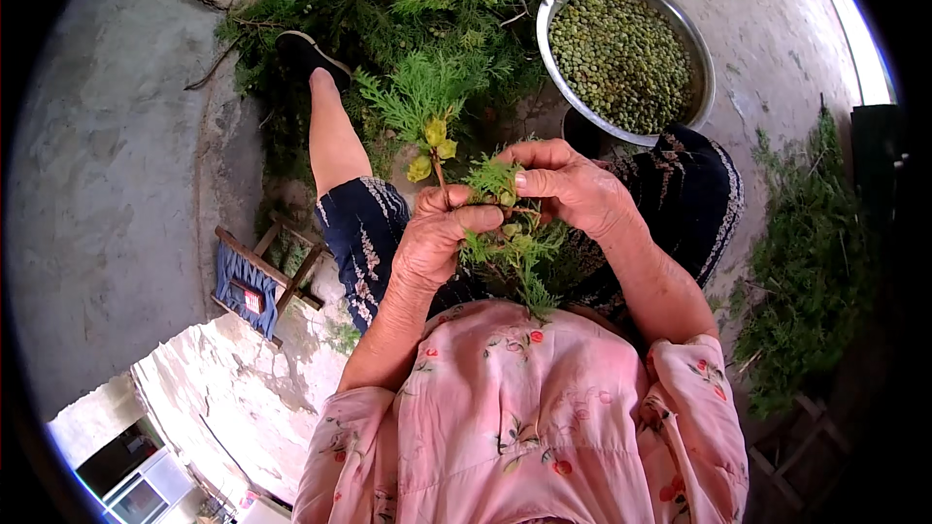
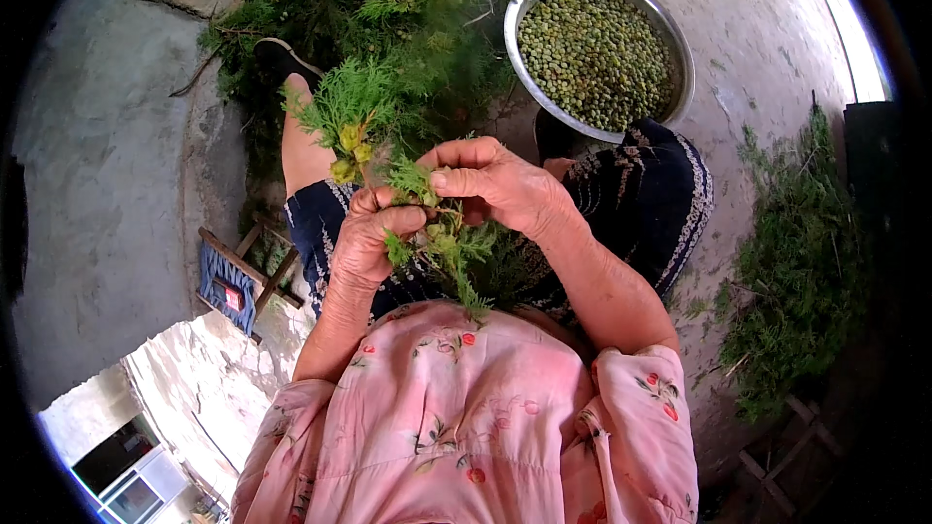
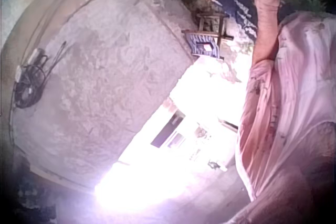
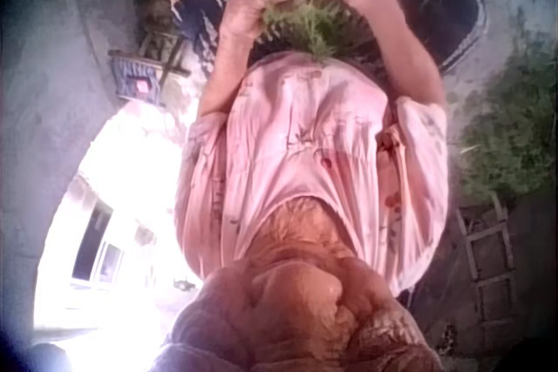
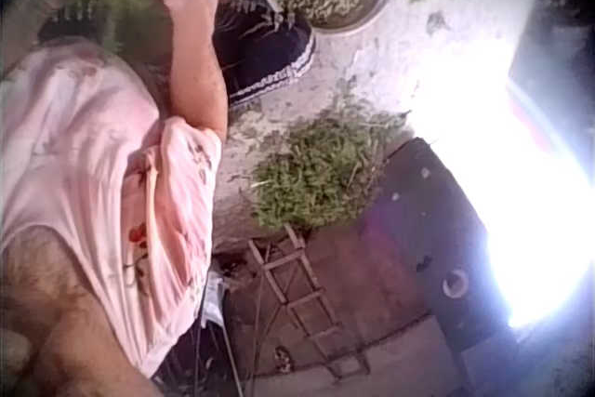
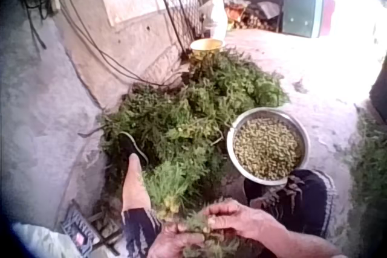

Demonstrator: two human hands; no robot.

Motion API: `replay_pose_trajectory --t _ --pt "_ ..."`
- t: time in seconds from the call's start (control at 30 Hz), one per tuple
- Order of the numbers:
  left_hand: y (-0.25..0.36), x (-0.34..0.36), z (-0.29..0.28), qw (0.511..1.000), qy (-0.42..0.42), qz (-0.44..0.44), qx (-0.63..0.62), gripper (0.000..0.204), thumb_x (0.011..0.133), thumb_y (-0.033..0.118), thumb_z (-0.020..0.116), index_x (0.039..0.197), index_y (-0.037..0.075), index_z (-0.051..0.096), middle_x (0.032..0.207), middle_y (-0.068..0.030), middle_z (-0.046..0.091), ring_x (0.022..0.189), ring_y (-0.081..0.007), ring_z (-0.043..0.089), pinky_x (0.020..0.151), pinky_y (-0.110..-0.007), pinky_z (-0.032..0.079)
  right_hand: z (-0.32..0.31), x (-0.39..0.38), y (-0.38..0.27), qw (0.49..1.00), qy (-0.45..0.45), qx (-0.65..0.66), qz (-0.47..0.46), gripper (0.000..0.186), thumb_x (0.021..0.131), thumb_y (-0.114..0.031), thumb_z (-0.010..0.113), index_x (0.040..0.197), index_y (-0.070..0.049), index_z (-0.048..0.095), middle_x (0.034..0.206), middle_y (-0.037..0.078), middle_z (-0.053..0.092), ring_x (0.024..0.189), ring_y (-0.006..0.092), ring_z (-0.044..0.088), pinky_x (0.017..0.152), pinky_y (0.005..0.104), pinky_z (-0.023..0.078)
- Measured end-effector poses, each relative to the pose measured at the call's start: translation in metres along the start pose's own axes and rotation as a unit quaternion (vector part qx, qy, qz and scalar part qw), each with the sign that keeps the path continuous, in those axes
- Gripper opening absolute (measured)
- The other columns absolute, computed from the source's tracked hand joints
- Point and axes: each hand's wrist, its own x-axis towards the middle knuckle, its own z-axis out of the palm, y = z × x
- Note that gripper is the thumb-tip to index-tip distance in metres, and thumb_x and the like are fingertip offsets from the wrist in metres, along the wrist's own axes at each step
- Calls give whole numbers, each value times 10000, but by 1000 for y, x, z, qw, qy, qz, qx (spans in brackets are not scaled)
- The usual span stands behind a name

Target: The person picks small green seeds from conifer-like branches by hand and places them into a metal bowl.

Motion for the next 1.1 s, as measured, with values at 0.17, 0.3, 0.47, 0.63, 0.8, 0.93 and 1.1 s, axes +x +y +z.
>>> replay_pose_trajectory --t 0.17,0.3,0.47,0.63,0.8,0.93,1.1 --pt "1 -3 1 999 3 -3 34 178 656 -30 673 827 20 668 743 -37 651 627 -110 597 617 -240 491 0 3 9 999 -8 28 21 235 772 -239 649 900 -47 605 733 -34 565 627 47 499 469 162 357" --pt "-4 -1 -2 999 -9 36 16 171 666 -8 687 833 24 668 761 -32 654 660 -103 590 648 -235 478 17 2 19 983 60 165 -48 210 780 -197 642 880 -21 589 774 -5 579 656 76 538 522 199 441" --pt "-8 -1 -5 998 -4 60 -6 153 678 14 697 827 30 669 780 -28 656 674 -95 579 651 -228 463 26 -3 15 978 91 185 -25 255 818 -222 613 962 -18 561 837 29 588 723 100 567 585 234 492" --pt "-6 0 -5 999 0 50 20 146 702 18 683 847 25 664 780 -19 653 681 -87 574 662 -218 451 19 -6 10 986 45 152 -44 282 823 -225 613 1007 -22 548 847 7 578 750 84 554 605 221 482" --pt "-5 -1 -1 998 9 50 30 149 676 1 682 821 28 660 750 -23 639 665 -98 576 655 -224 465 9 -1 16 991 0 120 -60 217 794 -151 645 950 -33 552 798 -14 549 718 67 519 611 206 442" --pt "-10 -3 3 991 63 95 67 120 713 17 671 832 14 657 748 -18 641 683 -83 566 665 -216 457 19 5 28 990 86 4 -112 161 790 -103 638 903 -28 553 773 -12 538 696 59 494 609 202 424" --pt "-15 0 11 972 98 165 136 126 715 38 690 834 18 654 742 -12 636 650 -65 538 626 -210 443 20 7 25 968 184 6 -172 124 809 -84 612 903 -31 551 751 -23 524 695 44 480 599 189 412"
